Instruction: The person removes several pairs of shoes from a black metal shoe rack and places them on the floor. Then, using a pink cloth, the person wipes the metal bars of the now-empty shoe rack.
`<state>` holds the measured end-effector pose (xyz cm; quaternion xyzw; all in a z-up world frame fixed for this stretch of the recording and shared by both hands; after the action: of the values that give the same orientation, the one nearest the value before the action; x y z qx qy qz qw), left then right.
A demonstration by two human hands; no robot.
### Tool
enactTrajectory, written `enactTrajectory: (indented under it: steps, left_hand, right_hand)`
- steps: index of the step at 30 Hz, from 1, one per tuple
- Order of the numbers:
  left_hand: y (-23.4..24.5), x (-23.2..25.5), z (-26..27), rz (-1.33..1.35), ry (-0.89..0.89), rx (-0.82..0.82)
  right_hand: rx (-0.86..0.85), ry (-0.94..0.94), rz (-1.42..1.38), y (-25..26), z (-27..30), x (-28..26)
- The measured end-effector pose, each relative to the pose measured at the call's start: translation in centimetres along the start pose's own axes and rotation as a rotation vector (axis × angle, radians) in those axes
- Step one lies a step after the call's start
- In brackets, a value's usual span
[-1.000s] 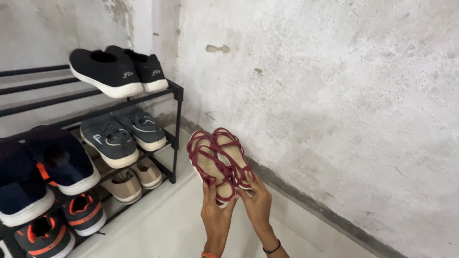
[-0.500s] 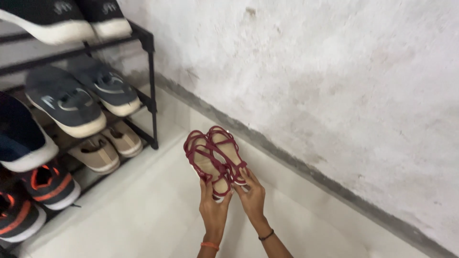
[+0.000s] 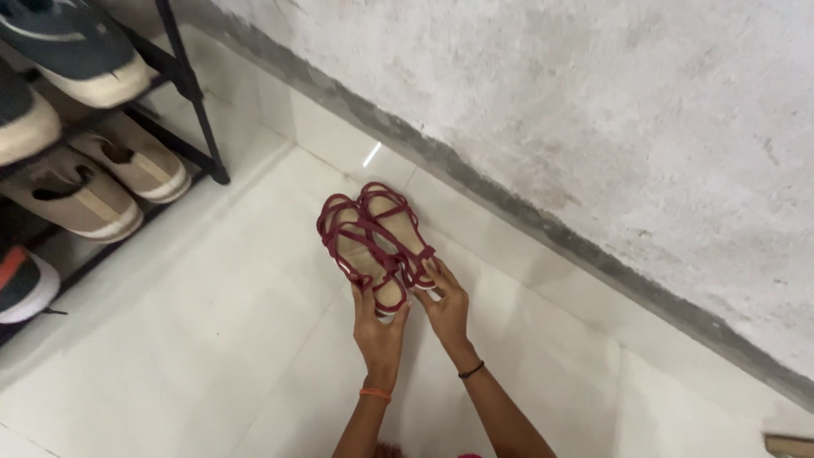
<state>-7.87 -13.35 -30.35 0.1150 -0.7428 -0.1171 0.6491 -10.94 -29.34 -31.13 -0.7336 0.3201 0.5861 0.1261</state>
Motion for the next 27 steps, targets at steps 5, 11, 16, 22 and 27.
enactTrajectory:
  steps: [5,11,16,22,27]
  left_hand:
    - [-2.0,-0.8,1.7,-0.025,0.03,-0.044]
    - [-5.2,-1.8,3.4,-0.062,0.064,-0.09]
    - [-7.4,-2.9,4.9,-0.07,0.053,-0.081]
    - [-9.1,-3.8,6.3,-0.098,0.02,-0.095]
    - [-10.2,-3.9,6.8,-0.087,0.036,-0.193]
  right_hand:
    - [-0.025,0.038,-0.008,2.2,0.7,2.0]
    - [-0.049,-0.045,-0.002,4.8,0.7,4.4]
    - [-0.101,-0.109,-0.01,6.5,0.6,6.1]
    - [-0.166,-0.154,-0.084,7.5,0.6,7.3]
    - [-0.173,-0.182,-0.121,7.8,0.5,8.1]
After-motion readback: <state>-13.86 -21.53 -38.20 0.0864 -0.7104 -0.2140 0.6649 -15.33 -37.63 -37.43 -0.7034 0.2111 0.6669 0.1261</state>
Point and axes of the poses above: each hand's wrist, its own z-axis away from the middle knuckle, its own y-axis out of the back of the hand, x = y × z, the point moved 5 cm from there along -z, towards the middle knuckle, and after that the axes turned 12 degrees about -z, right-handed, at the moved point
